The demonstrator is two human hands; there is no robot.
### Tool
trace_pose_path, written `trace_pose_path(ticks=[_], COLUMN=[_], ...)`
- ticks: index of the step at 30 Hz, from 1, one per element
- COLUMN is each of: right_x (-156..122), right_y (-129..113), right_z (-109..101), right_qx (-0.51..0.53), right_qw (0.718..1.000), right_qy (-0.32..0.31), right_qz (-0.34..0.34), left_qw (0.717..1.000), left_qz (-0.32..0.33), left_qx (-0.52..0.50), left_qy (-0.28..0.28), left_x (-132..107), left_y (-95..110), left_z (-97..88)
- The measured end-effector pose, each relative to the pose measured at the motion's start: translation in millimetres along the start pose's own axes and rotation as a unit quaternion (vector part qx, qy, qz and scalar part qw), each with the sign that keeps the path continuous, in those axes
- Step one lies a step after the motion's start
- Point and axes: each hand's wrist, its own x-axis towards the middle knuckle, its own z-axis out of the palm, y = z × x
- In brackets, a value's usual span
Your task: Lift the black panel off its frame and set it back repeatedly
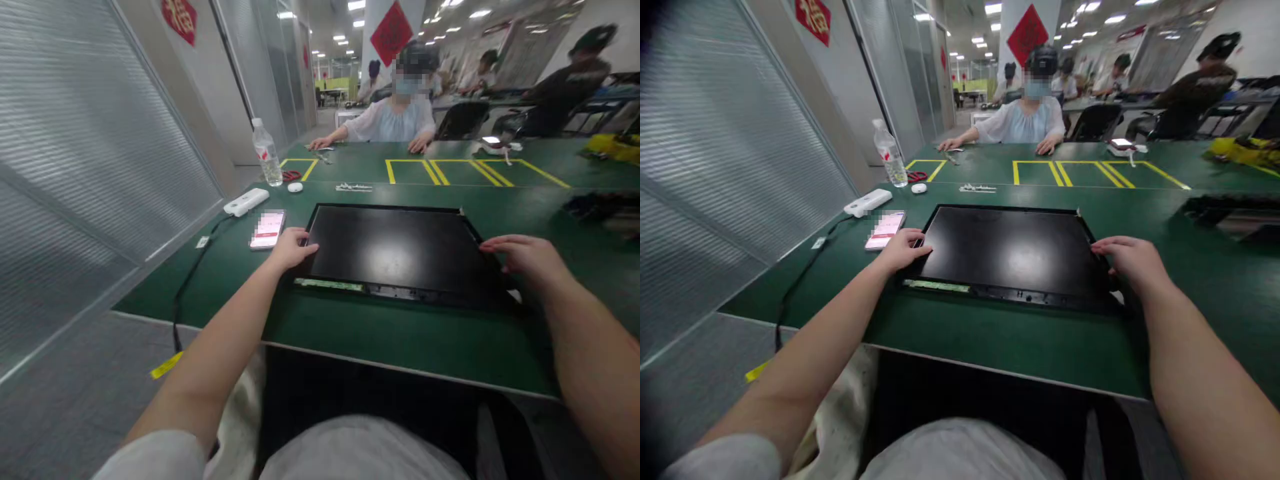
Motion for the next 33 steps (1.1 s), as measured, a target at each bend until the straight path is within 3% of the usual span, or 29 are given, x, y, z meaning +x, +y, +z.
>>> trace_pose_path(ticks=[14,25,33], right_x=[-1,-7,-13], right_y=[-1,-4,-9], right_z=[2,3,2], right_qx=[-0.030,-0.092,-0.104], right_qw=[1.000,0.996,0.994], right_qy=[0.005,0.013,0.010], right_qz=[-0.007,-0.011,-0.024], left_qw=[1.000,0.999,0.978], left_qz=[-0.005,0.043,0.168], left_qx=[0.009,-0.008,-0.046], left_qy=[0.010,0.006,-0.116], left_x=[2,-4,-10], left_y=[2,8,13], left_z=[5.7,2.7,-6.2])
